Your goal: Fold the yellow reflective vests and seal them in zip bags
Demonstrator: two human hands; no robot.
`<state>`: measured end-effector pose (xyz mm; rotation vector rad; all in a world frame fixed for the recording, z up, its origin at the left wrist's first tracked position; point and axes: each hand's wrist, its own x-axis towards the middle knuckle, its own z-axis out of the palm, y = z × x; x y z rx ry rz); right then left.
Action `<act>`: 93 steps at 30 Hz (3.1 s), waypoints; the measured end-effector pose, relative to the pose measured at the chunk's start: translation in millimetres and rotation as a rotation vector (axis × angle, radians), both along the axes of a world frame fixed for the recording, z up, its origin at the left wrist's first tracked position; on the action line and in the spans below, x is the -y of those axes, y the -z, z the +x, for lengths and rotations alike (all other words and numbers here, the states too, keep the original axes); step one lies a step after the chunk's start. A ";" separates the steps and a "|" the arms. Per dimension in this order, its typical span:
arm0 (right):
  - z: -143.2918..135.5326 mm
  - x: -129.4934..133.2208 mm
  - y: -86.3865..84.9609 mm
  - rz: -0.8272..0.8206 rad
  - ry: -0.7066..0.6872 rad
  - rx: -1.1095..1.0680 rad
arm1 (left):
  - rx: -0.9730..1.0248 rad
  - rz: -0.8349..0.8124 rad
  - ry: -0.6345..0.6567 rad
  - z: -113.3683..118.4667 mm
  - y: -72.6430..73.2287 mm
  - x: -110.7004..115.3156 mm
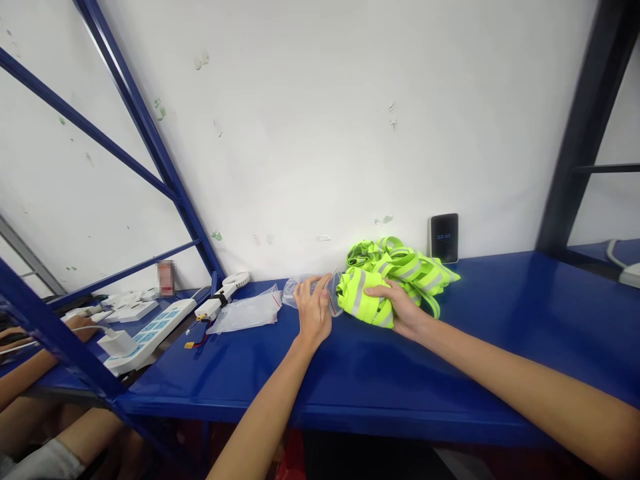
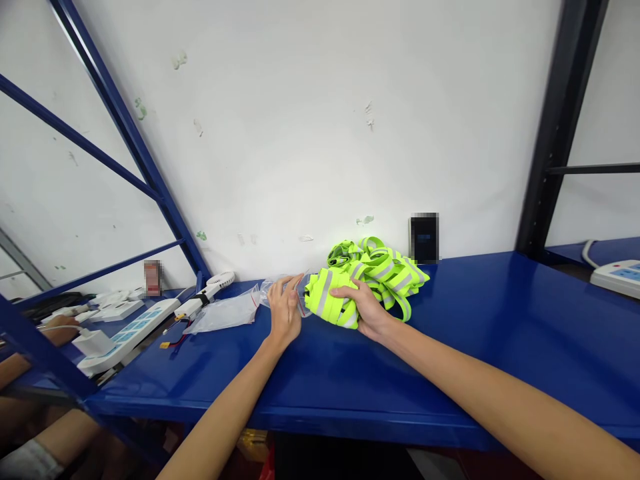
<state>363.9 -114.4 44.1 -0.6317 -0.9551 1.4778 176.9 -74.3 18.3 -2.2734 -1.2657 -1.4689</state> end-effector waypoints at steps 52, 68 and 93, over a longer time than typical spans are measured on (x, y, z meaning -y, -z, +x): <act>-12.6 -7.2 20.9 0.245 0.199 0.434 | -0.454 0.263 0.240 21.3 14.4 4.7; 2.4 -8.5 16.3 0.114 -0.024 0.238 | -0.201 0.157 0.279 5.3 9.0 1.9; -17.9 3.0 29.2 0.792 0.331 1.264 | 0.050 0.114 0.243 15.8 13.4 9.4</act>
